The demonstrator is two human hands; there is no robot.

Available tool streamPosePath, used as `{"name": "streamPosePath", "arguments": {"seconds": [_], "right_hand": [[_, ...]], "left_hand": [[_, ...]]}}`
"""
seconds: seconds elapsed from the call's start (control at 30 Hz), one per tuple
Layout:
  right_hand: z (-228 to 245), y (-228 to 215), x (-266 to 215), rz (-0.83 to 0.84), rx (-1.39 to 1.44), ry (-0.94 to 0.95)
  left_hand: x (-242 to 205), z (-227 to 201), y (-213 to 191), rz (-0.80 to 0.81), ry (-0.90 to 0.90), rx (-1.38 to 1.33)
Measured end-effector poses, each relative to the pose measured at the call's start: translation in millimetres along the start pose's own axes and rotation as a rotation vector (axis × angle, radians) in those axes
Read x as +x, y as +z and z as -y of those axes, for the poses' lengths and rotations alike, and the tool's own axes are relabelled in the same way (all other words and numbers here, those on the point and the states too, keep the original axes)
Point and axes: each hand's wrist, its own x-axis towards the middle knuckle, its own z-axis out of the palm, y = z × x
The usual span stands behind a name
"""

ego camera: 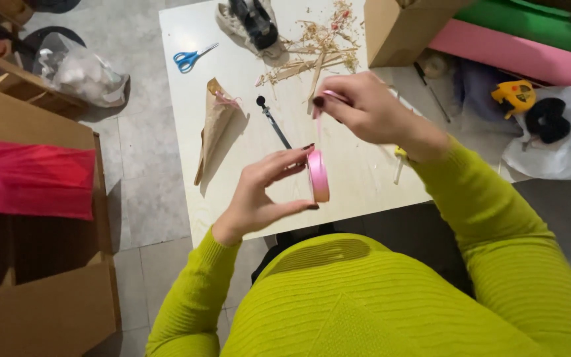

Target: Crafting mini dried flower bouquets using a glue gun and then cleaning the workspace.

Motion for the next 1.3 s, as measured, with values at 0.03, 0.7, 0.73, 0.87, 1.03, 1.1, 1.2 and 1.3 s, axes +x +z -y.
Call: {"name": "streamPosePath", "arguments": {"seconds": [0.03, 0.7, 0.73, 0.87, 1.03, 1.1, 1.2, 1.3], "right_hand": [[-26.7, 18.7, -1.3, -0.005, -0.002, 0.002], [-92.1, 146.5, -60.9, 0.348, 1.216, 0.663], [-92.7, 151.6, -70.0, 0.351, 1.215, 0.667], [-66.7, 147.3, -80.8, 0.315, 0.766, 0.371], [-40.3, 129.7, -60.5, 0.112, 1.061, 0.268], [-45.9, 148.7, -63.8, 0.018, 0.937, 0.222], [-22.4, 142.4, -78.9, -0.126, 0.225, 0.011], [28.9, 112.1, -76.9, -0.358, -0.055, -0.292]], "left_hand": [[-1.6, -0.8, 1.5, 0.005, 0.003, -0.001], [-2.4, 31.9, -21.8, -0.073, -0.021, -0.414], [-2.8, 33.8, -20.5, -0.076, -0.023, -0.417], [-2.6, 35.5, -17.4, -0.186, -0.152, -0.582], [3.8, 29.4, -10.0, -0.297, -0.170, -0.532], [6.1, 28.4, -8.1, -0.353, -0.162, -0.540], [7.1, 34.0, -11.7, -0.417, -0.129, -0.406], [4.5, 42.5, -14.1, -0.426, -0.172, -0.306]]}}
